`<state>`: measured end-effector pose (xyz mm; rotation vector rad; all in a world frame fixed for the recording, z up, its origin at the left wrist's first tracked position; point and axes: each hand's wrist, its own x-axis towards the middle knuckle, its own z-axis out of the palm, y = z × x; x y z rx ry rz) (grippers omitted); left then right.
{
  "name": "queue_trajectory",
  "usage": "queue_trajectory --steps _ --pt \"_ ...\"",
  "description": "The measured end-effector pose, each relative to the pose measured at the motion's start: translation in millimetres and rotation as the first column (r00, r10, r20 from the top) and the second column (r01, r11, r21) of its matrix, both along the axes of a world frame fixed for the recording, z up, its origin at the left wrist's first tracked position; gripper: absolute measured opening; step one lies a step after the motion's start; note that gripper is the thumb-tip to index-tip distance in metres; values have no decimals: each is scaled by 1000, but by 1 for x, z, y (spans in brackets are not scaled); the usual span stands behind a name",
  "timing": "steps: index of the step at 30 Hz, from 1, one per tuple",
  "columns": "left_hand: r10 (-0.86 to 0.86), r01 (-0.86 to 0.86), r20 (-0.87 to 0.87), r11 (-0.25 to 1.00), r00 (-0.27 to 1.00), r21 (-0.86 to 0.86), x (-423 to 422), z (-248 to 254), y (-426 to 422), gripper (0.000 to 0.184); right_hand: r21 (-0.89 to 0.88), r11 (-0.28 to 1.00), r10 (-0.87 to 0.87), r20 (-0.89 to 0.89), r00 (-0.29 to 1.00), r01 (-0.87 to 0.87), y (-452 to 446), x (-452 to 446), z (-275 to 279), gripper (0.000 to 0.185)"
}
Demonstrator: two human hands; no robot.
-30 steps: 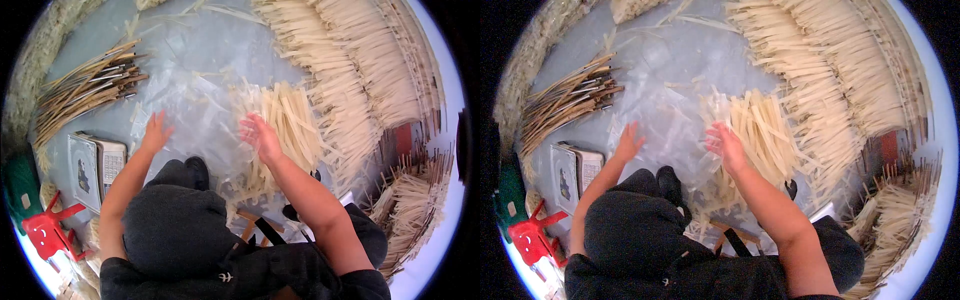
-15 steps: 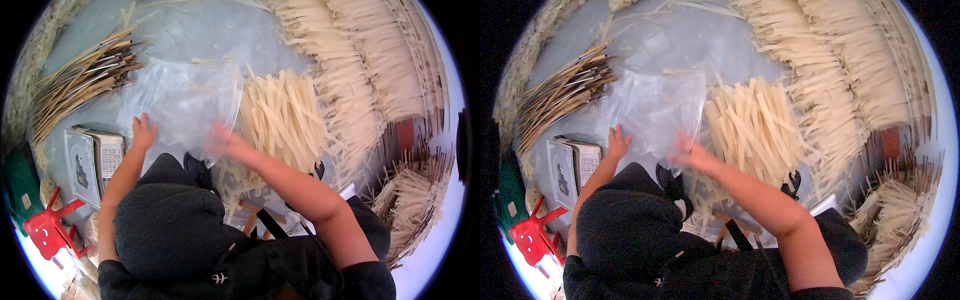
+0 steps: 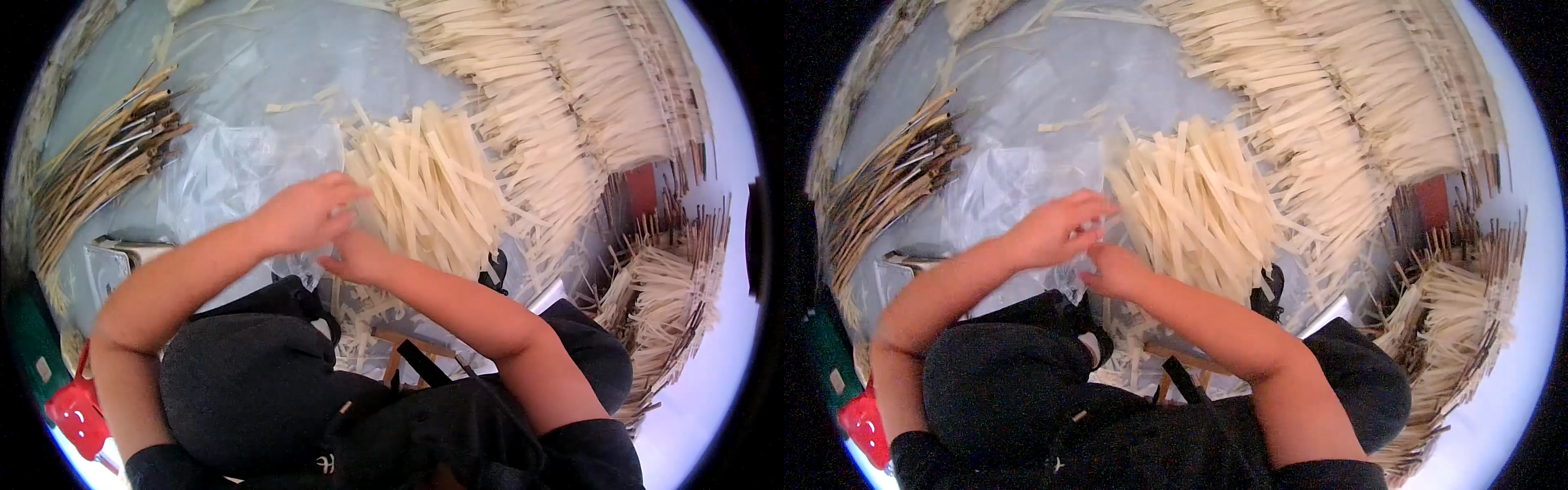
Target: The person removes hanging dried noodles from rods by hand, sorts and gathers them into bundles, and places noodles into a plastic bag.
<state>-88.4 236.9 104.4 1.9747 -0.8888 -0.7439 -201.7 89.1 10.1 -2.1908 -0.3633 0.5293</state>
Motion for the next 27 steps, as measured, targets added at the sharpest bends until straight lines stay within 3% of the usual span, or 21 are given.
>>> queue_trajectory --steps 1,2,3,4,5,7,8,10,11,13,14,16,17,18,19,20,22,23,25,26,27 --pt "22 -18 -70 999 997 48 13 -5 -7 42 -86 995 -63 -145 987 51 -14 -1 12 44" --pt "52 -34 -153 993 987 114 28 -14 -15 46 -85 995 -65 -143 988 53 -28 0 24 44" --pt "87 -45 -233 982 968 181 43 -22 -23 50 -73 973 -231 -188 955 221 -43 1 36 44" --pt "50 26 -278 964 959 264 57 -8 -41 53 -69 919 -392 -236 889 387 -55 -1 42 44" --pt "13 102 -319 934 948 341 74 6 -61 56 -65 916 -401 -233 886 397 -63 -4 40 44" --pt "17 -69 220 970 975 232 105 -97 -89 59 -15 828 -561 -35 827 561 -76 -12 28 38" --pt "1 -54 223 971 975 231 123 -114 -101 59 -14 818 -575 -32 817 575 -83 -11 25 38" --pt "146 -265 309 882 940 390 135 -122 -118 59 13 844 -533 130 836 536 -94 -13 22 39" --pt "146 -261 301 884 943 389 135 -128 -117 59 5 844 -533 125 837 537 -98 -13 21 39" --pt "-179 161 -46 706 983 690 137 -98 -111 55 -4 851 -510 232 829 525 -107 -6 22 38" --pt "-182 164 -48 702 982 693 135 -122 -106 55 -1 849 -513 230 827 528 -110 -4 22 38" --pt "-84 96 -51 932 995 349 127 -186 -92 43 -35 831 -534 232 813 555 -118 -1 21 39" --pt "-89 102 -51 929 995 355 120 -181 -95 43 -30 828 -540 229 810 560 -120 0 18 39" --pt "87 -146 251 962 964 230 102 -170 -101 41 -38 830 -527 270 806 556 -123 2 14 39" --pt "286 -348 499 937 818 32 82 -157 -108 40 -51 834 -510 310 802 550 -127 3 10 40" --pt "289 -349 493 937 821 33 67 -136 -114 40 -56 834 -509 305 805 548 -133 5 8 40" --pt "394 -377 108 914 913 -148 44 -86 -118 36 -34 796 -598 116 793 604 -142 14 3 40" --pt "322 -310 -172 946 931 92 32 -80 -116 35 -34 797 -596 113 795 603 -146 16 0 40" --pt "379 -136 -612 904 694 406 1 -90 -104 37 -319 795 -505 124 854 516 -152 19 -10 49" --pt "469 -83 -728 863 500 498 -16 -105 -96 40 -313 799 -501 125 856 513 -153 22 -16 49" --pt "474 -87 -725 860 499 502 -24 -97 -95 40 -372 771 -446 262 856 516 -154 23 -23 49"
